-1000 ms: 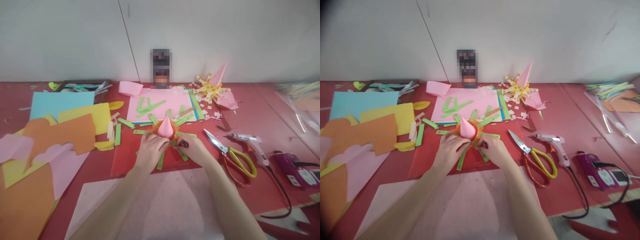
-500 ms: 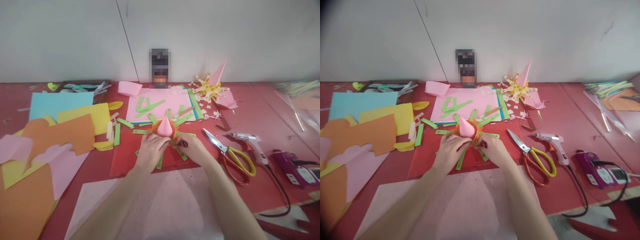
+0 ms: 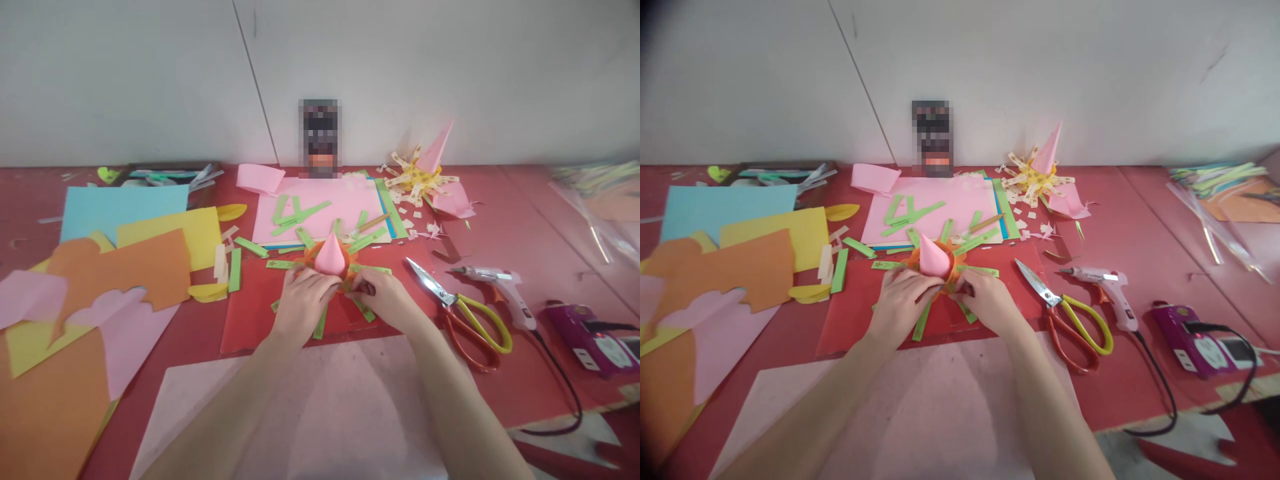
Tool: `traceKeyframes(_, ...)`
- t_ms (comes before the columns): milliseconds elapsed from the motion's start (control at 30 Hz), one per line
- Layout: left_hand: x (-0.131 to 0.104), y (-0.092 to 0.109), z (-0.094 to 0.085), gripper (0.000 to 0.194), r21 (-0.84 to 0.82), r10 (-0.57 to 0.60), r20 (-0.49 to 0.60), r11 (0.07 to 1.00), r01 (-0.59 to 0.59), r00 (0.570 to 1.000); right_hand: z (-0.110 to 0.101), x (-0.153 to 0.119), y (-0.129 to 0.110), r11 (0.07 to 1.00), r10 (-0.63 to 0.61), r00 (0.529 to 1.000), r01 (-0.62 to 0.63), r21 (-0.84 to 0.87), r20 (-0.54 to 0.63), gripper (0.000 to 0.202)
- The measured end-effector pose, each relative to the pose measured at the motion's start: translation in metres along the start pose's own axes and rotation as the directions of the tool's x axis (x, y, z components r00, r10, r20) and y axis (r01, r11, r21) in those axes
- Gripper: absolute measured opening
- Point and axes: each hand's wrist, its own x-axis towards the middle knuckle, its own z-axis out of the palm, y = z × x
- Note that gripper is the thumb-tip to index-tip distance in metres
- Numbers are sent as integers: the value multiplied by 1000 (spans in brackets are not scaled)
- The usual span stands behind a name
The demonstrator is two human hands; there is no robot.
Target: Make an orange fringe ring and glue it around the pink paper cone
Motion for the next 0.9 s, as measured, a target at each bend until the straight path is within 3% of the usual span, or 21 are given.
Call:
traceKeyframes(800, 1, 1, 0, 10, 1, 10, 5, 1000, -10, 1000, 0, 1, 0, 1000, -2, 1000, 2, 6, 0, 8)
traceKeyframes(900, 1, 3, -4, 7, 1, 22, -56, 1000, -22, 998, 0, 1, 0, 1000, -7, 1000, 7, -1, -2, 9)
